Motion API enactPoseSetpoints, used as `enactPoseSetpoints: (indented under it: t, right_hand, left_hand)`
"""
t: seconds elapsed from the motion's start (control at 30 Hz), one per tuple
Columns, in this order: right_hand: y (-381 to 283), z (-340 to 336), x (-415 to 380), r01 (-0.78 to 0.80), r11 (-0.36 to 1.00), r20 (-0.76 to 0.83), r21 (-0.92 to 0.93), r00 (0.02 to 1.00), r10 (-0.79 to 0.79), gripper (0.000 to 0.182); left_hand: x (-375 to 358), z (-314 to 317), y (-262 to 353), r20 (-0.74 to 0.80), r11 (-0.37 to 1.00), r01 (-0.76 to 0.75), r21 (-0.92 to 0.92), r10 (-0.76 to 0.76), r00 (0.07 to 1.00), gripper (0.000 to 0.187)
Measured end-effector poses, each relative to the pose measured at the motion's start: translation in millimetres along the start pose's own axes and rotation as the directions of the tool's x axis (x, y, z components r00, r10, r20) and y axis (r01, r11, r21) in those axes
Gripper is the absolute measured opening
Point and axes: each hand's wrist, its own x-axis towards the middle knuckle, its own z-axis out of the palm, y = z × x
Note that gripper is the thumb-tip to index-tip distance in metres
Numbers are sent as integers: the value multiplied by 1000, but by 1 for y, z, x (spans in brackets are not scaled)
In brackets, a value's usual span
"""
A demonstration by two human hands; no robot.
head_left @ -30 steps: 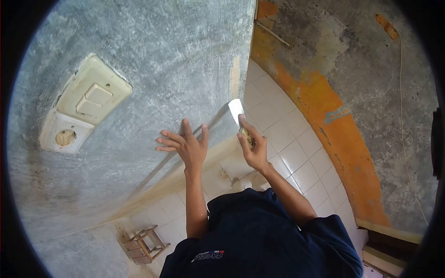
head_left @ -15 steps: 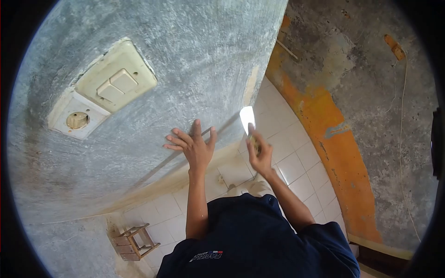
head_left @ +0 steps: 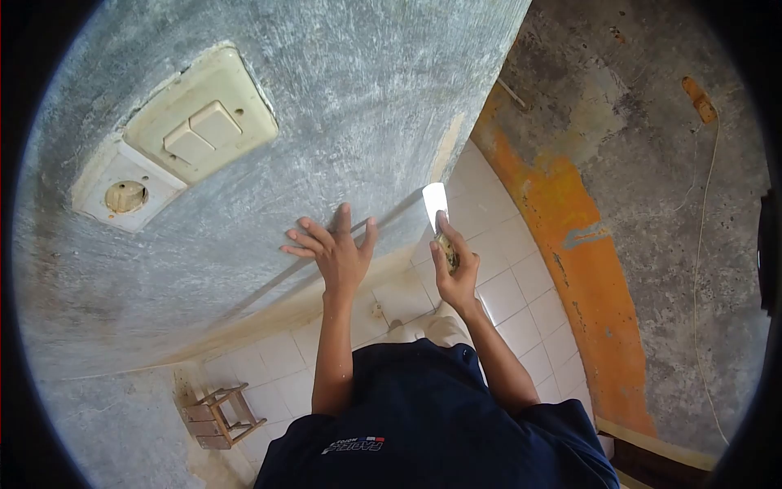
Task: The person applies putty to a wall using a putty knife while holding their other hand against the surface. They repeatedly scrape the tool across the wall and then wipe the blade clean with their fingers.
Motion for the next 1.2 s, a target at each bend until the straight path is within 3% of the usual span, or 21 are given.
enactPoseSetpoints:
  t: [0.17, 0.23, 0.33, 0.37, 0.4, 0.53, 0.73, 0.87, 0.97, 1.07, 1.13, 1.2]
  right_hand:
    - [20, 6, -7, 43, 997, 6, -60, 999, -43, 43]
    - [13, 7, 2, 131, 989, -82, -65, 987, -136, 44]
    - [-22, 3, 17, 67, 998, -120, -17, 990, -68, 44]
    - [-26, 4, 22, 91, 996, -154, 4, 984, -89, 44]
    - [-14, 6, 20, 205, 971, -158, -125, 962, -223, 45]
    - [18, 10, -7, 158, 964, -68, -213, 982, -176, 50]
    - [6, 0, -4, 55, 983, -2, -176, 998, -57, 47]
    - [8, 2, -1, 123, 970, -28, -209, 991, -132, 47]
    - [-5, -1, -1, -7, 980, -22, -196, 1000, 3, 47]
    - [2, 2, -3, 40, 982, -29, -182, 999, -46, 47]
    - [15, 5, -5, 165, 953, -59, -254, 981, -185, 52]
    - [-5, 4, 5, 145, 965, -81, -219, 983, -166, 51]
  left_hand:
    - [6, -2, 3, -10, 999, -1, 40, 1, 1000, 83]
    - [6, 1, 0, -11, 1000, 0, 30, 1, 1000, 81]
    - [-2, -4, 2, 22, 1000, 10, 12, -10, 1000, 80]
    - [3, -2, 2, 24, 1000, 16, 9, -16, 1000, 80]
    - [4, 0, 1, 17, 1000, 6, 8, -7, 1000, 80]
    - [3, 2, -1, -10, 1000, -4, 0, 4, 1000, 81]
    - [1, 0, 0, 3, 1000, -17, 7, 17, 1000, 89]
    - [1, 2, -1, 1, 1000, -6, -6, 6, 1000, 90]
    - [3, 0, 0, 5, 1000, -17, 13, 17, 1000, 92]
    - [1, 1, -1, -4, 1000, -10, -9, 10, 1000, 92]
    - [1, 1, -2, -2, 1000, -7, -4, 7, 1000, 92]
    - [2, 1, 0, 14, 1000, 6, 1, -6, 1000, 92]
